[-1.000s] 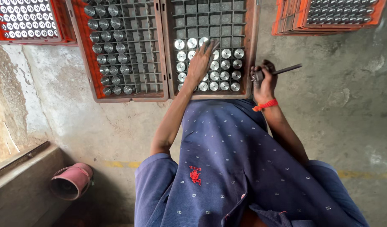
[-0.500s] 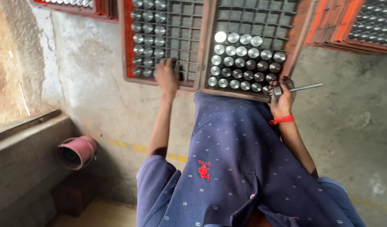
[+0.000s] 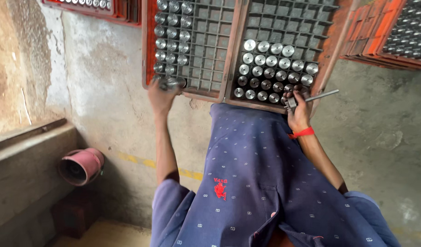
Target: The person sits on the floor and uses a metal tool to pick up small cylindrical metal caps from a red tray and place them into a grid tray. The person continues transferring caps one by one until the grid tray is filled.
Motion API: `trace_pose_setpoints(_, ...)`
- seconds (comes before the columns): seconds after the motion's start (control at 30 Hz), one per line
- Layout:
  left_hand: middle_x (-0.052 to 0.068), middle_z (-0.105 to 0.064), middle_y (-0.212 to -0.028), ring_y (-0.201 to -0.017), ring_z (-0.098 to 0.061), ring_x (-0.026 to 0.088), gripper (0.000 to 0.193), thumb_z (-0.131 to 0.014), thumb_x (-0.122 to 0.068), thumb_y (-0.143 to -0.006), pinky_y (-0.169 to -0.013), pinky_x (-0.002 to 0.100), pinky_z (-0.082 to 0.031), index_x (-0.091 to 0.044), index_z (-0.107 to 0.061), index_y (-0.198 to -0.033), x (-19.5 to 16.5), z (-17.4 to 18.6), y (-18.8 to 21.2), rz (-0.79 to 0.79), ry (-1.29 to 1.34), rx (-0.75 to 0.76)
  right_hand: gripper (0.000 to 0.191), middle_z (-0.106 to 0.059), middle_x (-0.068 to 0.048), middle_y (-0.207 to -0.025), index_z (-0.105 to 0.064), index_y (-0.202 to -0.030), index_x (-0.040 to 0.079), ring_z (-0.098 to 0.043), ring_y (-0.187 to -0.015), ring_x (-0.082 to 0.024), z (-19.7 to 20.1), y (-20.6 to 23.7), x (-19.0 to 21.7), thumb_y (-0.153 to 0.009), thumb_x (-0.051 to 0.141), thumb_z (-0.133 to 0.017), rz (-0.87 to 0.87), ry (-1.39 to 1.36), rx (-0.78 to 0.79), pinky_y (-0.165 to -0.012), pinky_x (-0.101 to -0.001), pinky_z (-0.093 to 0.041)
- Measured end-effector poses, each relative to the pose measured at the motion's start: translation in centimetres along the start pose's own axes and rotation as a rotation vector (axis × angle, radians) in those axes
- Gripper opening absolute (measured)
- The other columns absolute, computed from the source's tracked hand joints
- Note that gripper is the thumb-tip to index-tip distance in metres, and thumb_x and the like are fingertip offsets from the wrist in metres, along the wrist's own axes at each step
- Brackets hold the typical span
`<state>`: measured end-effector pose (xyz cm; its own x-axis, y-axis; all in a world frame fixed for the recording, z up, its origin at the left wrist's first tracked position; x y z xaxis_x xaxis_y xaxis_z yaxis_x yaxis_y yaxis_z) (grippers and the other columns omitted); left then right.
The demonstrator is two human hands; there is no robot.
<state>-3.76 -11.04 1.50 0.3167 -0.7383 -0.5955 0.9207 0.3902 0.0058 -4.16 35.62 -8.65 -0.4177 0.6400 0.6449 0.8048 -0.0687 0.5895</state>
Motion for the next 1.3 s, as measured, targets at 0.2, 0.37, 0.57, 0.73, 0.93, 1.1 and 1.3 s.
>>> trace_pose_setpoints(0.2, 0.012, -0.074, -0.103, -0.097, -0.073, 0.021, 0.056, -0.073, -0.005, -0.068, -0.089, 0.032, -0.061, -0.003, -0.065, -0.123, -3.2, -3.7, -0.3, 0.314, 1.721, 0.14, 0.01, -0.063, -0.005, -0.088, -0.061, -0.11, 0.007, -0.066, -0.086, -0.018, 0.0, -0.5, -0.4, -0.101, 0.003, -0.059, 0.001, 0.017, 0.04, -0.084, -0.034, -0.057)
trace_pose_setpoints(0.37, 0.011, -0.072, -0.083, -0.071, -0.065, 0.019, 0.022, -0.086, -0.01, -0.084, -0.067, 0.036, -0.052, 0.004, -0.071, -0.093, -10.1, -16.4, 1.7, 0.305, 0.744, 0.291, 0.011, -0.064, -0.002, -0.094, -0.062, -0.111, 0.007, -0.064, -0.087, -0.016, -2.4, -1.2, -0.4, -0.101, 0.003, -0.061, 0.041, 0.034, 0.104, -0.085, -0.0316, -0.055)
trace_pose_setpoints(0.57, 0.024, -0.074, -0.095, -0.089, -0.072, 0.04, 0.052, -0.086, -0.017, -0.069, -0.078, 0.046, -0.056, -0.002, -0.069, -0.115, -18.9, -22.6, 8.9, -0.156, 0.302, 0.567, 0.008, -0.064, -0.005, -0.087, -0.062, -0.111, 0.007, -0.066, -0.086, -0.016, -4.0, -0.8, 2.8, -0.103, 0.005, -0.06, 0.164, 0.059, 0.1, -0.082, -0.0317, -0.055)
trace_pose_setpoints(0.73, 0.023, -0.076, -0.095, -0.092, -0.074, 0.04, 0.05, -0.081, -0.026, -0.069, -0.082, 0.046, -0.056, -0.006, -0.074, -0.114, -20.7, -25.3, 11.0, -0.198, 0.216, 0.821, 0.008, -0.061, -0.003, -0.086, -0.059, -0.11, 0.007, -0.065, -0.084, -0.015, -3.2, 0.2, 3.4, -0.102, 0.004, -0.06, 0.201, 0.086, 0.078, -0.08, -0.0309, -0.056)
trace_pose_setpoints(0.93, 0.024, -0.076, -0.094, -0.092, -0.075, 0.037, 0.051, -0.084, -0.035, -0.068, -0.083, 0.044, -0.058, -0.001, -0.071, -0.105, -20.7, -27.6, 11.8, -0.207, 0.218, 1.022, 0.011, -0.061, -0.004, -0.085, -0.06, -0.117, 0.006, -0.063, -0.084, -0.015, -1.5, 0.1, 2.3, -0.107, 0.002, -0.057, 0.205, 0.175, 0.221, -0.081, -0.0303, -0.055)
trace_pose_setpoints(1.1, 0.02, -0.078, -0.098, -0.092, -0.078, 0.032, 0.054, -0.084, -0.043, -0.075, -0.083, 0.044, -0.059, -0.005, -0.07, -0.111, -22.3, -26.8, 10.3, -0.307, 0.431, 1.049, 0.017, -0.064, -0.006, -0.087, -0.063, -0.116, 0.007, -0.067, -0.086, -0.019, 1.0, -2.1, 4.1, -0.101, 0.004, -0.059, 0.105, -0.138, 0.01, -0.081, -0.0319, -0.057)
trace_pose_setpoints(1.3, 0.023, -0.067, -0.115, -0.086, -0.07, 0.04, 0.07, -0.065, -0.04, -0.1, -0.071, 0.048, -0.056, -0.011, -0.04, -0.158, -23.7, -27.1, 3.7, -0.436, -0.033, 0.693, 0.015, -0.065, -0.007, -0.086, -0.063, -0.116, 0.008, -0.069, -0.087, -0.023, 3.2, -1.8, 8.3, -0.101, 0.004, -0.061, 0.228, -0.263, -0.126, -0.08, -0.0343, -0.058)
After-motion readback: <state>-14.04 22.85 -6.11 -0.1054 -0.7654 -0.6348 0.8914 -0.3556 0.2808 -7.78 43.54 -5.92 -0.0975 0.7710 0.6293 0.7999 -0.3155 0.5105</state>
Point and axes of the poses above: each hand's wrist, its own y-axis away from the middle knuckle, its own z-axis out of the back of the hand, x = y × z, the point moved 5 cm from there along -y, towards the middle knuckle
